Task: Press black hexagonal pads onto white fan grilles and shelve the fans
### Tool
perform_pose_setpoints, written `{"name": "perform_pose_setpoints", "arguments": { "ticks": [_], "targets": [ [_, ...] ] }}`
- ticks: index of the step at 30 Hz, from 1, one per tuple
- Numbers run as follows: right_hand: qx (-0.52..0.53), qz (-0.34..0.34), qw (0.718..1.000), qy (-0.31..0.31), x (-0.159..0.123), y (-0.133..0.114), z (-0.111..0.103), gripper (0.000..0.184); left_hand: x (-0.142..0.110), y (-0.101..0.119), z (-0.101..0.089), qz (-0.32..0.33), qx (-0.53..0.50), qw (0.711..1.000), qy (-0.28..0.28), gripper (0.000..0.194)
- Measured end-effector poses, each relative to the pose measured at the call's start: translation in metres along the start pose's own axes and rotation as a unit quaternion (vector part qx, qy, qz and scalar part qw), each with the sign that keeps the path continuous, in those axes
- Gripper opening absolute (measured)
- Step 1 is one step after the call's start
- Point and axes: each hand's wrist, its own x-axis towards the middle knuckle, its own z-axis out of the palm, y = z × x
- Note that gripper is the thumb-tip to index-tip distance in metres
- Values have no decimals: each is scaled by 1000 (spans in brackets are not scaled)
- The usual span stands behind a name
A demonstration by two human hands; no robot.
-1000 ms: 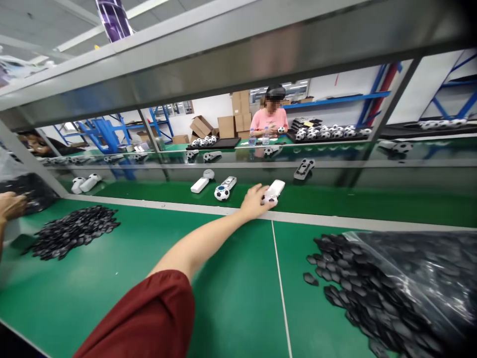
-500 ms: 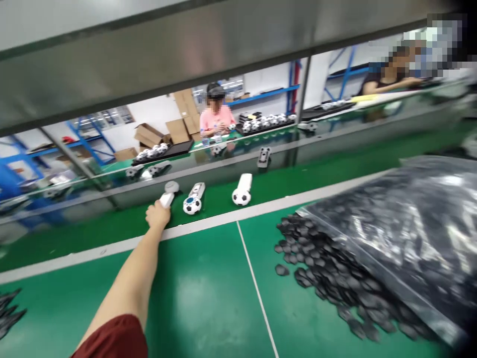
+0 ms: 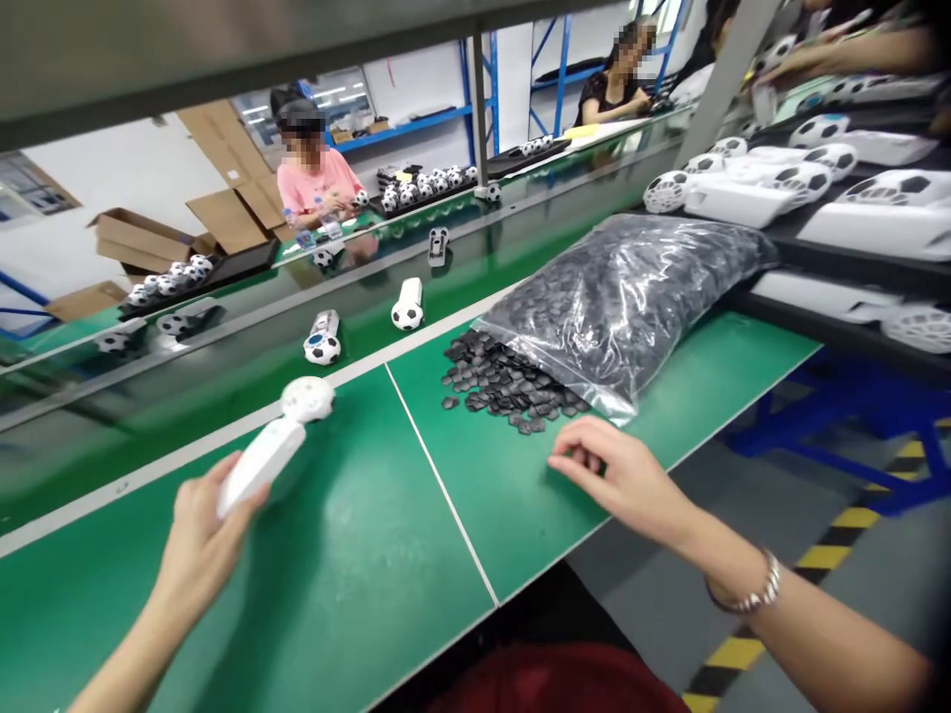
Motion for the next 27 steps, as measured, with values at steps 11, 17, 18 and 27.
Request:
{"name": "perform_pose_setpoints", "arguments": {
  "ticks": [11, 17, 18, 27],
  "targets": [
    [-243, -118, 963, -16, 33, 33, 6, 19, -133, 43, 22, 130, -13, 983, -126, 47],
    [-378, -178, 904, -93, 43, 22, 6, 22, -92, 77, 9, 170, -45, 977, -118, 60],
    [-391, -182, 897, -100, 45, 22, 6, 23, -84, 84, 11, 182, -57, 974, -124, 60],
    [-125, -135, 982, -35, 30, -14, 20, 14, -72, 118, 36, 154, -129, 944, -261, 70]
  ]
}}
